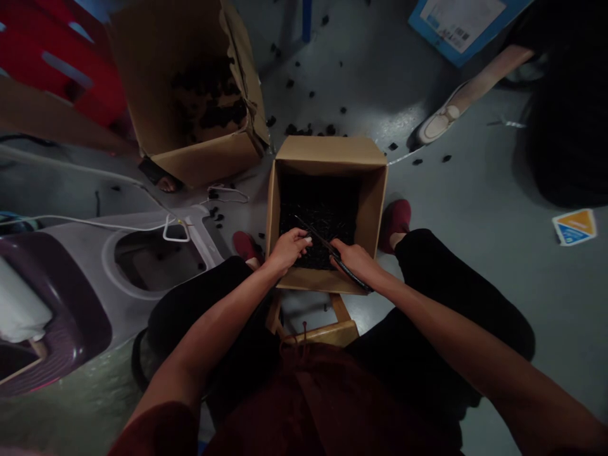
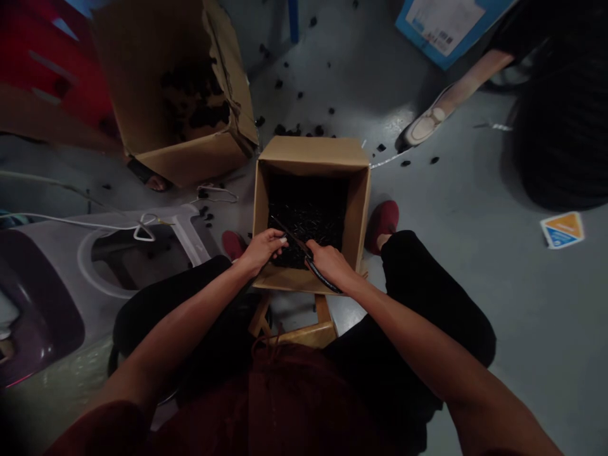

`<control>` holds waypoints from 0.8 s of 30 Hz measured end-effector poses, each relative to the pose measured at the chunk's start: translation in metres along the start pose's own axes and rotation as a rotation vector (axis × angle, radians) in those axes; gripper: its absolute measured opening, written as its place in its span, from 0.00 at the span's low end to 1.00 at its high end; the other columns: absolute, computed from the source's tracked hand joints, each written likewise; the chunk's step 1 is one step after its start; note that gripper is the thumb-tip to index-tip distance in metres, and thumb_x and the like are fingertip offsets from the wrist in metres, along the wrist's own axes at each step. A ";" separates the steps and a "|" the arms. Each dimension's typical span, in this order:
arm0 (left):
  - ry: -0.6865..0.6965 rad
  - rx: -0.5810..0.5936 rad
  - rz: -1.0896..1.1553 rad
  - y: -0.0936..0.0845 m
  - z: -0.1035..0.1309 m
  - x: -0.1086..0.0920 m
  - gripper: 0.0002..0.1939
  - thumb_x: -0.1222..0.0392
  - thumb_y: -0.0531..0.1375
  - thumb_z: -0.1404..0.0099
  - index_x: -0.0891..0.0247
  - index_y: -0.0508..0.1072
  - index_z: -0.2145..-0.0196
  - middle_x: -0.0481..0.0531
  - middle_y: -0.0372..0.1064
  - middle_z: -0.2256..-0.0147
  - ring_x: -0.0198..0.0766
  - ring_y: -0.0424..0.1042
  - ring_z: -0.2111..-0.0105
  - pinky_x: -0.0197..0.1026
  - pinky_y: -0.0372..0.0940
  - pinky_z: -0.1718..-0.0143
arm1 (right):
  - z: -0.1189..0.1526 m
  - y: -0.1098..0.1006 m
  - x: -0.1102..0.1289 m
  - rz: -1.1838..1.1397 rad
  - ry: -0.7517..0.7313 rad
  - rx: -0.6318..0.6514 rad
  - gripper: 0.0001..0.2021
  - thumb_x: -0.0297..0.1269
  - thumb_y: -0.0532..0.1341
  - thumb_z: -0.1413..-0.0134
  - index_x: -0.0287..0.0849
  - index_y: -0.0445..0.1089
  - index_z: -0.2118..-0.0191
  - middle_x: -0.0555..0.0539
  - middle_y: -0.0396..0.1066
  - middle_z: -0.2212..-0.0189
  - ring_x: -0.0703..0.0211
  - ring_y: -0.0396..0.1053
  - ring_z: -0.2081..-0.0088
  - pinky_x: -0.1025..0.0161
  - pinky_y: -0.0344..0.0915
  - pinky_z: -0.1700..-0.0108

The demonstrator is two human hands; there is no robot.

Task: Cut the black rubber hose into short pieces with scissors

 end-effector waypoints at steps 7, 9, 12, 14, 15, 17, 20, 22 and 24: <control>-0.006 0.107 0.135 0.016 0.012 -0.011 0.12 0.69 0.60 0.44 0.68 0.69 0.60 0.48 0.70 0.71 0.25 0.64 0.78 0.30 0.57 0.77 | -0.014 -0.012 -0.011 -0.777 0.048 -0.075 0.09 0.39 0.56 0.48 0.45 0.60 0.61 0.55 0.64 0.77 0.66 0.63 0.79 0.68 0.61 0.75; -0.015 0.147 0.156 0.022 0.017 -0.015 0.20 0.70 0.61 0.45 0.68 0.67 0.53 0.49 0.70 0.69 0.26 0.66 0.76 0.31 0.58 0.75 | -0.019 -0.017 -0.012 -1.010 0.041 -0.100 0.13 0.42 0.59 0.52 0.45 0.58 0.61 0.56 0.64 0.76 0.67 0.63 0.79 0.67 0.64 0.74; -0.023 0.180 0.152 0.027 0.023 -0.019 0.29 0.71 0.61 0.45 0.68 0.61 0.45 0.49 0.69 0.67 0.27 0.67 0.75 0.32 0.59 0.74 | -0.023 -0.025 -0.010 -1.187 -0.008 -0.133 0.21 0.43 0.65 0.60 0.45 0.57 0.61 0.57 0.65 0.75 0.67 0.65 0.77 0.65 0.67 0.72; -0.021 0.197 0.154 0.029 0.026 -0.021 0.32 0.70 0.60 0.45 0.69 0.58 0.42 0.50 0.68 0.66 0.27 0.67 0.75 0.33 0.59 0.73 | -0.023 -0.027 -0.006 -1.232 -0.036 -0.104 0.24 0.43 0.68 0.63 0.45 0.57 0.61 0.57 0.65 0.76 0.66 0.66 0.76 0.65 0.68 0.72; -0.017 0.202 0.157 0.030 0.026 -0.022 0.33 0.70 0.60 0.44 0.69 0.57 0.42 0.49 0.67 0.65 0.27 0.67 0.75 0.33 0.59 0.73 | -0.023 -0.027 -0.004 -1.236 -0.049 -0.083 0.25 0.42 0.68 0.64 0.45 0.57 0.61 0.57 0.65 0.75 0.66 0.66 0.76 0.65 0.67 0.72; -0.011 0.205 0.159 0.031 0.026 -0.023 0.33 0.70 0.60 0.44 0.69 0.57 0.41 0.49 0.67 0.66 0.26 0.66 0.75 0.33 0.59 0.73 | -0.021 -0.028 0.001 -1.223 -0.068 -0.058 0.25 0.41 0.69 0.65 0.45 0.57 0.61 0.57 0.65 0.75 0.67 0.66 0.76 0.67 0.66 0.73; -0.007 0.203 0.148 0.032 0.026 -0.025 0.32 0.70 0.59 0.43 0.69 0.57 0.42 0.49 0.67 0.66 0.26 0.66 0.75 0.33 0.59 0.73 | -0.018 -0.031 0.005 -1.207 -0.077 -0.067 0.24 0.40 0.68 0.65 0.44 0.58 0.61 0.57 0.65 0.74 0.67 0.65 0.76 0.68 0.64 0.75; -0.003 0.215 0.129 0.032 0.027 -0.027 0.30 0.69 0.59 0.43 0.69 0.58 0.42 0.50 0.67 0.66 0.27 0.66 0.75 0.32 0.59 0.74 | -0.019 -0.033 0.005 -1.205 -0.082 -0.072 0.23 0.40 0.67 0.64 0.44 0.58 0.61 0.57 0.65 0.74 0.67 0.65 0.77 0.67 0.64 0.75; 0.002 0.248 0.071 0.034 0.030 -0.027 0.29 0.68 0.58 0.42 0.67 0.58 0.42 0.52 0.68 0.63 0.27 0.67 0.75 0.32 0.60 0.75 | -0.021 -0.035 0.002 -1.194 -0.098 -0.091 0.22 0.39 0.66 0.62 0.44 0.58 0.60 0.57 0.65 0.75 0.68 0.64 0.77 0.67 0.64 0.75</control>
Point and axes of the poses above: each hand's wrist, its own z-axis away from the middle knuckle, its own y-axis out of the palm, x = y × z, the point moved 8 cm from there along -z, towards the middle knuckle
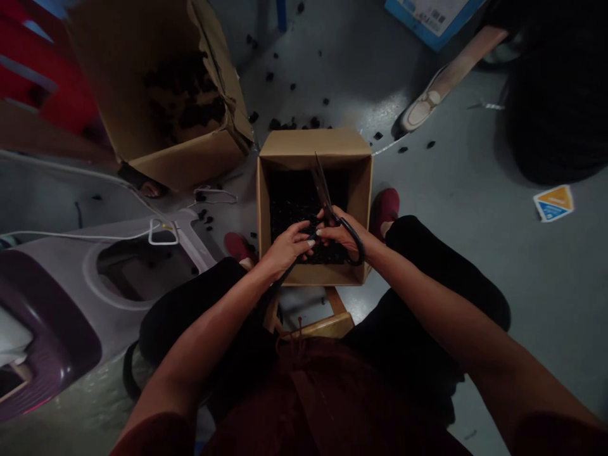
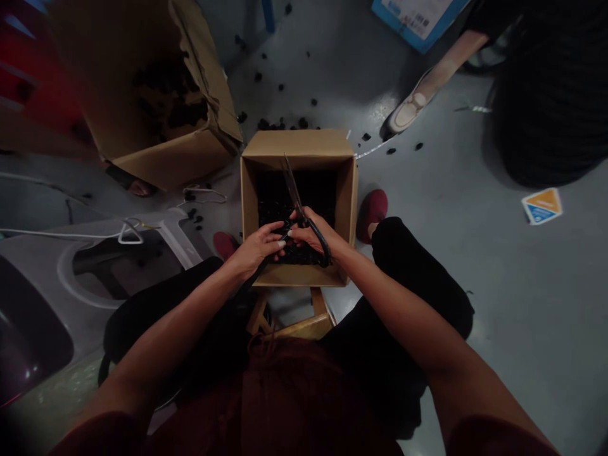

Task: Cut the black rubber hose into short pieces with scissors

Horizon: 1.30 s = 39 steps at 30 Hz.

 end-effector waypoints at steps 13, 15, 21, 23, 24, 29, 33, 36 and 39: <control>0.298 -0.080 -0.902 -0.012 0.002 -0.014 0.21 0.71 0.51 0.39 0.65 0.68 0.49 0.58 0.69 0.57 0.42 0.69 0.58 0.41 0.60 0.53 | -0.006 -0.017 0.007 0.165 -0.071 -0.131 0.18 0.39 0.63 0.59 0.45 0.56 0.62 0.59 0.60 0.80 0.68 0.61 0.81 0.67 0.61 0.77; 0.306 -0.074 -0.895 -0.011 0.001 -0.014 0.18 0.68 0.51 0.38 0.65 0.68 0.50 0.58 0.69 0.58 0.42 0.68 0.58 0.41 0.60 0.54 | -0.005 -0.017 0.008 0.182 -0.071 -0.146 0.18 0.40 0.62 0.58 0.45 0.56 0.62 0.59 0.60 0.80 0.68 0.61 0.81 0.67 0.61 0.77; 0.249 -0.094 -0.496 -0.013 0.001 -0.021 0.10 0.60 0.51 0.35 0.64 0.71 0.62 0.48 0.63 0.73 0.31 0.61 0.74 0.34 0.57 0.71 | -0.001 -0.021 0.014 0.114 -0.098 -0.165 0.19 0.45 0.62 0.54 0.45 0.57 0.59 0.56 0.63 0.76 0.66 0.65 0.77 0.65 0.65 0.74; 0.178 -0.101 -0.283 -0.017 0.001 -0.020 0.10 0.59 0.51 0.35 0.64 0.70 0.62 0.45 0.58 0.75 0.28 0.56 0.79 0.32 0.51 0.78 | -0.001 -0.022 0.013 0.096 -0.117 -0.172 0.19 0.49 0.60 0.51 0.45 0.57 0.57 0.53 0.66 0.72 0.65 0.67 0.73 0.65 0.67 0.71; 0.149 -0.113 -0.191 -0.020 0.002 -0.021 0.10 0.59 0.52 0.35 0.64 0.69 0.61 0.44 0.57 0.75 0.26 0.54 0.80 0.31 0.49 0.80 | -0.002 -0.023 0.012 0.103 -0.126 -0.178 0.20 0.50 0.59 0.50 0.45 0.57 0.56 0.52 0.67 0.70 0.64 0.68 0.72 0.64 0.67 0.70; 0.124 -0.183 0.020 -0.036 0.002 -0.029 0.08 0.59 0.55 0.37 0.63 0.68 0.60 0.43 0.56 0.75 0.23 0.51 0.83 0.29 0.45 0.83 | 0.001 -0.019 0.003 0.308 -0.107 -0.159 0.21 0.51 0.58 0.49 0.44 0.57 0.55 0.49 0.68 0.67 0.61 0.69 0.69 0.62 0.67 0.67; 0.157 -0.246 0.010 -0.051 0.000 -0.037 0.08 0.61 0.55 0.37 0.64 0.68 0.60 0.43 0.57 0.75 0.23 0.52 0.83 0.29 0.46 0.83 | 0.011 -0.004 0.000 0.525 -0.087 -0.082 0.22 0.51 0.59 0.49 0.43 0.58 0.53 0.47 0.70 0.66 0.59 0.69 0.68 0.61 0.65 0.67; 0.213 -0.306 -0.060 -0.061 -0.001 -0.040 0.09 0.62 0.54 0.36 0.64 0.69 0.59 0.43 0.57 0.75 0.24 0.53 0.82 0.30 0.48 0.82 | 0.016 0.005 -0.003 0.619 -0.067 -0.023 0.23 0.50 0.60 0.49 0.42 0.58 0.52 0.45 0.71 0.63 0.57 0.70 0.64 0.61 0.65 0.64; 0.265 -0.319 -0.138 -0.065 -0.004 -0.040 0.11 0.62 0.53 0.36 0.64 0.70 0.58 0.44 0.58 0.76 0.25 0.53 0.81 0.30 0.50 0.80 | 0.019 0.012 -0.005 0.679 -0.052 0.024 0.23 0.48 0.60 0.48 0.42 0.58 0.50 0.44 0.72 0.62 0.55 0.70 0.63 0.61 0.65 0.62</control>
Point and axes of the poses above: each hand's wrist, its own z-axis away from the middle knuckle, its own y-axis out of the palm, x = y × z, the point moved 8 cm from there along -z, towards the middle knuckle
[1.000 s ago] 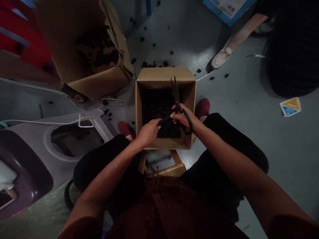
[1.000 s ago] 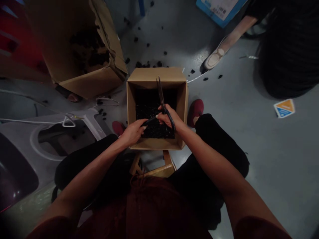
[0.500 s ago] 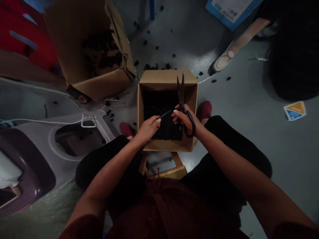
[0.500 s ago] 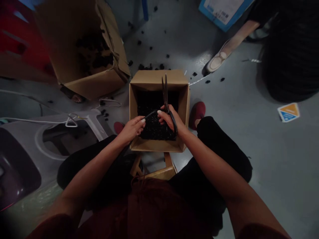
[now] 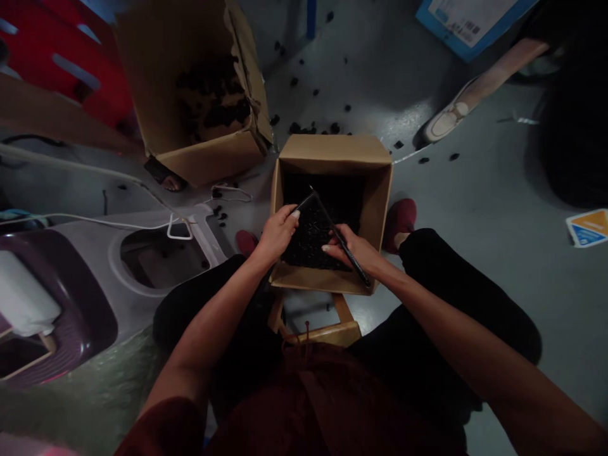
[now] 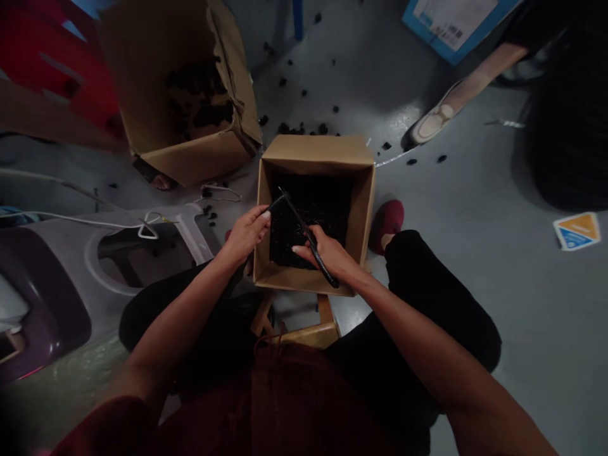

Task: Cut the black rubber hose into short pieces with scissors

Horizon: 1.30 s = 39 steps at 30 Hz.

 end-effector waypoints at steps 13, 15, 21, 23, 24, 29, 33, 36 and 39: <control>0.126 0.000 -0.214 0.007 0.000 0.002 0.14 0.57 0.53 0.36 0.64 0.71 0.55 0.47 0.65 0.73 0.30 0.61 0.75 0.32 0.57 0.73 | 0.002 0.003 0.002 0.030 0.014 0.066 0.22 0.48 0.59 0.47 0.42 0.59 0.51 0.44 0.72 0.62 0.56 0.71 0.65 0.61 0.63 0.63; 0.156 0.010 -0.262 0.008 0.000 0.000 0.15 0.57 0.52 0.35 0.64 0.71 0.54 0.48 0.66 0.71 0.30 0.62 0.74 0.33 0.57 0.72 | 0.002 0.004 0.002 0.031 0.018 0.074 0.22 0.48 0.59 0.47 0.42 0.59 0.51 0.44 0.72 0.62 0.56 0.71 0.65 0.61 0.63 0.64; 0.213 0.017 -0.338 0.009 0.002 -0.004 0.16 0.57 0.51 0.34 0.64 0.71 0.53 0.50 0.68 0.69 0.32 0.65 0.71 0.35 0.60 0.68 | 0.003 0.006 0.004 0.020 -0.021 0.101 0.24 0.48 0.59 0.46 0.42 0.58 0.47 0.42 0.72 0.60 0.55 0.71 0.64 0.60 0.64 0.62; 0.225 0.018 -0.348 0.010 0.002 -0.005 0.16 0.57 0.51 0.34 0.64 0.71 0.53 0.50 0.69 0.68 0.33 0.66 0.69 0.36 0.60 0.67 | 0.004 0.007 0.005 0.028 -0.031 0.106 0.24 0.48 0.59 0.47 0.42 0.59 0.47 0.42 0.72 0.60 0.54 0.71 0.63 0.60 0.64 0.62; 0.229 0.020 -0.351 0.010 0.002 -0.005 0.16 0.57 0.51 0.34 0.65 0.71 0.53 0.50 0.69 0.68 0.34 0.66 0.69 0.36 0.61 0.66 | 0.004 0.007 0.005 0.033 -0.030 0.105 0.24 0.48 0.59 0.47 0.42 0.59 0.47 0.42 0.72 0.59 0.54 0.71 0.63 0.60 0.64 0.61; 0.216 0.023 -0.377 0.012 0.002 -0.004 0.17 0.57 0.50 0.34 0.66 0.71 0.53 0.51 0.70 0.65 0.35 0.68 0.66 0.36 0.62 0.63 | 0.003 0.006 0.003 0.029 0.003 0.092 0.24 0.47 0.59 0.46 0.42 0.58 0.46 0.43 0.72 0.60 0.55 0.71 0.63 0.60 0.64 0.62; 0.216 0.027 -0.363 0.013 0.002 -0.003 0.17 0.57 0.50 0.34 0.65 0.70 0.53 0.51 0.70 0.65 0.34 0.68 0.66 0.36 0.62 0.64 | 0.004 0.006 0.004 0.003 -0.008 0.089 0.24 0.47 0.59 0.46 0.41 0.58 0.46 0.42 0.72 0.60 0.55 0.71 0.64 0.60 0.64 0.62; 0.221 0.027 -0.339 0.012 0.001 -0.002 0.17 0.57 0.51 0.35 0.66 0.70 0.53 0.51 0.69 0.67 0.33 0.67 0.68 0.35 0.61 0.66 | 0.004 0.006 0.006 -0.020 -0.014 0.096 0.24 0.48 0.58 0.45 0.40 0.58 0.47 0.42 0.72 0.60 0.55 0.71 0.63 0.59 0.64 0.61; 0.207 0.008 -0.317 0.009 -0.001 -0.001 0.16 0.58 0.51 0.35 0.66 0.71 0.54 0.49 0.67 0.70 0.32 0.65 0.72 0.34 0.59 0.69 | 0.006 0.007 0.008 -0.043 -0.005 0.122 0.24 0.49 0.58 0.45 0.40 0.57 0.48 0.42 0.72 0.59 0.55 0.70 0.63 0.59 0.64 0.60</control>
Point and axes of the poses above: each hand's wrist, its own z-axis away from the middle knuckle, its own y-axis out of the palm, x = y × z, the point moved 8 cm from there along -z, towards the middle knuckle
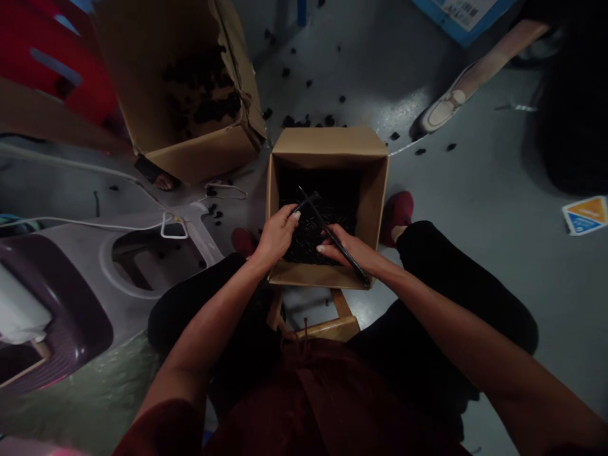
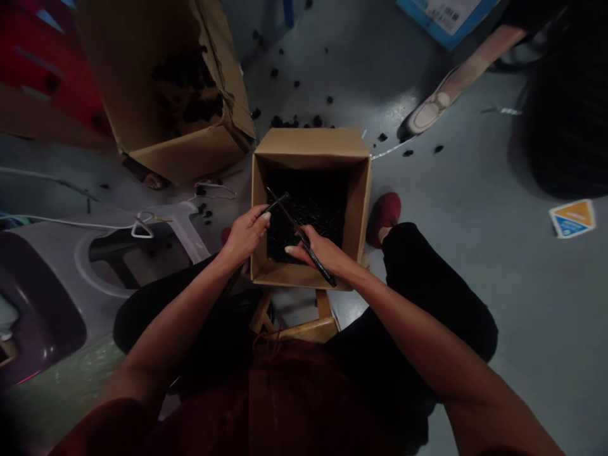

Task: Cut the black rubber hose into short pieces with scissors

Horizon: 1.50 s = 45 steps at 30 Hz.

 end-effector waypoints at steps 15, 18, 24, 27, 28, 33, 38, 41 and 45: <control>0.016 0.037 -0.054 0.004 0.003 -0.008 0.16 0.58 0.50 0.34 0.65 0.70 0.54 0.50 0.68 0.68 0.35 0.66 0.68 0.36 0.60 0.66 | 0.000 -0.002 -0.002 0.001 0.005 -0.012 0.25 0.51 0.58 0.47 0.40 0.59 0.49 0.40 0.71 0.58 0.53 0.70 0.61 0.58 0.64 0.60; 0.048 0.050 -0.101 0.004 0.004 -0.013 0.16 0.58 0.49 0.34 0.66 0.70 0.55 0.51 0.69 0.66 0.36 0.67 0.66 0.37 0.61 0.63 | -0.001 -0.001 -0.004 0.010 -0.007 -0.013 0.26 0.51 0.58 0.47 0.39 0.58 0.47 0.40 0.71 0.58 0.53 0.70 0.60 0.57 0.64 0.58; 0.058 0.056 -0.121 0.006 0.006 -0.014 0.16 0.58 0.49 0.34 0.64 0.71 0.54 0.51 0.70 0.66 0.36 0.68 0.65 0.37 0.62 0.62 | -0.004 -0.007 -0.005 0.085 -0.015 -0.082 0.31 0.52 0.60 0.49 0.42 0.56 0.43 0.41 0.69 0.56 0.52 0.70 0.59 0.56 0.64 0.58; 0.042 0.049 -0.108 0.007 0.007 -0.012 0.16 0.58 0.49 0.33 0.64 0.70 0.53 0.51 0.70 0.67 0.36 0.68 0.66 0.36 0.62 0.64 | -0.004 -0.009 -0.004 0.108 -0.026 -0.097 0.31 0.52 0.60 0.49 0.43 0.57 0.43 0.41 0.69 0.55 0.51 0.69 0.59 0.57 0.64 0.58; 0.044 0.051 -0.118 0.008 0.008 -0.013 0.16 0.58 0.49 0.33 0.64 0.70 0.53 0.51 0.70 0.67 0.36 0.68 0.66 0.36 0.61 0.64 | -0.004 -0.009 -0.004 0.113 -0.027 -0.096 0.30 0.52 0.60 0.49 0.42 0.57 0.43 0.41 0.69 0.55 0.51 0.70 0.59 0.57 0.64 0.58; 0.088 0.103 -0.208 0.013 0.012 -0.022 0.15 0.58 0.48 0.32 0.66 0.70 0.55 0.53 0.70 0.64 0.38 0.68 0.63 0.37 0.60 0.61 | -0.004 -0.007 -0.006 0.121 -0.028 -0.129 0.28 0.51 0.58 0.46 0.39 0.58 0.45 0.40 0.69 0.55 0.51 0.69 0.59 0.58 0.64 0.58; 0.143 0.130 -0.269 0.015 0.012 -0.026 0.14 0.59 0.47 0.31 0.67 0.70 0.59 0.54 0.69 0.65 0.38 0.67 0.63 0.38 0.60 0.60 | -0.004 -0.008 -0.007 0.121 -0.019 -0.149 0.23 0.48 0.56 0.45 0.40 0.60 0.48 0.40 0.69 0.55 0.51 0.69 0.57 0.58 0.63 0.56; 0.135 0.131 -0.293 0.013 0.010 -0.021 0.14 0.58 0.47 0.31 0.66 0.70 0.60 0.54 0.69 0.65 0.38 0.67 0.64 0.38 0.59 0.61 | -0.004 -0.008 -0.008 0.114 0.012 -0.110 0.18 0.47 0.54 0.43 0.42 0.62 0.51 0.42 0.71 0.56 0.52 0.70 0.58 0.59 0.63 0.58; 0.095 0.118 -0.257 0.013 0.009 -0.014 0.13 0.59 0.48 0.32 0.65 0.70 0.60 0.52 0.70 0.66 0.38 0.68 0.64 0.37 0.60 0.62 | -0.002 -0.008 -0.010 0.148 0.041 -0.101 0.15 0.46 0.54 0.43 0.44 0.62 0.54 0.46 0.72 0.64 0.54 0.70 0.66 0.62 0.60 0.65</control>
Point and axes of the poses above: each hand's wrist, its own z-axis away from the middle knuckle, its own y-axis out of the palm, x = y × z, the point moved 8 cm from there along -z, towards the middle knuckle
